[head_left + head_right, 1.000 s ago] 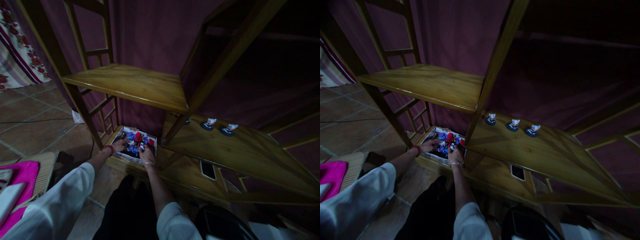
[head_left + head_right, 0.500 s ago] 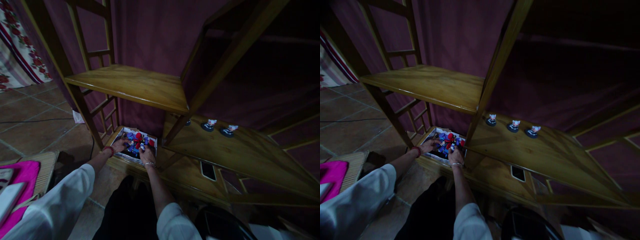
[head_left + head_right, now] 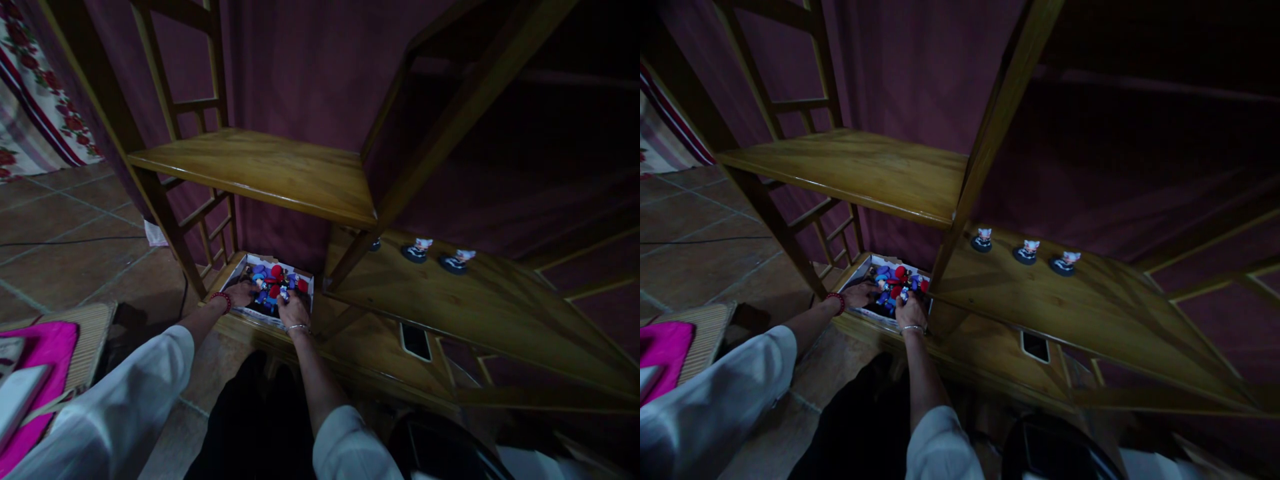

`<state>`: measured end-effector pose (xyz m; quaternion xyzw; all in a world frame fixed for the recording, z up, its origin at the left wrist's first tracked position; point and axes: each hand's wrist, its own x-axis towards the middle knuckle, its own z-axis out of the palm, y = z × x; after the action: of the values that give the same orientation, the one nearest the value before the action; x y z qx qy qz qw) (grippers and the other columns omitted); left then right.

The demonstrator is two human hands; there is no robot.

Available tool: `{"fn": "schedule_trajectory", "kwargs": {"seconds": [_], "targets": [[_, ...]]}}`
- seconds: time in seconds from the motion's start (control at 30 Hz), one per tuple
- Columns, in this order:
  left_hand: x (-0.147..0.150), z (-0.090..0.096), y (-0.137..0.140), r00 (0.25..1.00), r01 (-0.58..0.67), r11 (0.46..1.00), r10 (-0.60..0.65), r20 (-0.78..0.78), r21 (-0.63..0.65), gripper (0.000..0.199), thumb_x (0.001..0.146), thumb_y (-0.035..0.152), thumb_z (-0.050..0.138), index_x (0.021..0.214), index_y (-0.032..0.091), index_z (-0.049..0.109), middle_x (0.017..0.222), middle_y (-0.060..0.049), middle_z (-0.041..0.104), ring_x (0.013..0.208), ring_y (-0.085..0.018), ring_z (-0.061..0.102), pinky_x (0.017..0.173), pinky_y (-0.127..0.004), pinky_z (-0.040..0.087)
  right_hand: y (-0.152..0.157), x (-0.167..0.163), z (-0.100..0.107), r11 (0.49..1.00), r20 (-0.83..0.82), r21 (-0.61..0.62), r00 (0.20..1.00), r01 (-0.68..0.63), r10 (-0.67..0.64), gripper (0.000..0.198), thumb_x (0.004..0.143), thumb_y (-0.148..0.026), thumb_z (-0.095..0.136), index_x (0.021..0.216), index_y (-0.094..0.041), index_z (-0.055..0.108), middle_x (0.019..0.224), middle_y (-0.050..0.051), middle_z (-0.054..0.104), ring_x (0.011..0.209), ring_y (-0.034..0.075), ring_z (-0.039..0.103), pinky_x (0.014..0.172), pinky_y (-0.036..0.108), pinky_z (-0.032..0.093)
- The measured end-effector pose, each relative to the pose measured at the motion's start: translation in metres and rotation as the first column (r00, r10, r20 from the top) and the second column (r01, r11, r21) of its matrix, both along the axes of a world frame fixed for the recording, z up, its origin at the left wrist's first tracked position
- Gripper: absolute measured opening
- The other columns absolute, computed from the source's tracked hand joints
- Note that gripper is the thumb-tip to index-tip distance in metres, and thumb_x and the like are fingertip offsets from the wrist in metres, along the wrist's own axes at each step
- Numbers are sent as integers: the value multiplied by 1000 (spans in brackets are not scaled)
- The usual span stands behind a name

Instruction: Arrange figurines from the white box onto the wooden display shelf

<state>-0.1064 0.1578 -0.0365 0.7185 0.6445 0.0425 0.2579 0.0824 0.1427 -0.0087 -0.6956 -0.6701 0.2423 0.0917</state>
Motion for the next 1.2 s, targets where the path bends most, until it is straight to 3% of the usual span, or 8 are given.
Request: {"fn": "schedule_trajectory", "kwargs": {"seconds": [0.3,0.6,0.77,1.0,1.2], "targets": [[-3,-3,0,997,31,996,-37,68,87,46,72,7,41,114,20,53,129,-3,42,116,-14,39,101,-20,25,-2,0,5,1000,19,-5,1000,-3,3,37,79,-46,39,106,-25,54,102,6,62,93,20,56,73,28,42],[-4,1,-2,996,-77,988,70,52,136,57,71,13,47,127,19,38,135,-9,28,117,-20,40,98,-29,32,-2,0,1,1000,-11,-10,1000,1,-1,37,80,-46,37,107,-26,53,103,5,61,92,20,56,74,28,42],[-1,4,-7,990,-140,971,132,53,194,41,72,13,45,111,23,54,126,-5,41,108,-16,48,97,-26,33,-1,0,1,1000,-17,-1,1000,9,-9,38,79,-46,38,107,-26,53,104,5,61,96,20,55,77,28,42],[7,17,-9,999,-41,999,41,17,-20,38,74,16,44,109,23,56,112,-3,58,102,-17,54,90,-26,39,-2,1,1,1000,-17,-10,1000,9,-9,38,80,-45,39,109,-26,52,104,5,61,95,18,55,78,27,41],[10,16,-3,1000,8,995,-9,-6,-99,38,73,18,48,111,20,54,111,-4,60,102,-17,54,88,-23,39,-3,1,6,1000,-19,-1,1000,6,-6,37,80,-44,40,108,-24,53,106,6,60,97,18,54,77,26,41]]}}
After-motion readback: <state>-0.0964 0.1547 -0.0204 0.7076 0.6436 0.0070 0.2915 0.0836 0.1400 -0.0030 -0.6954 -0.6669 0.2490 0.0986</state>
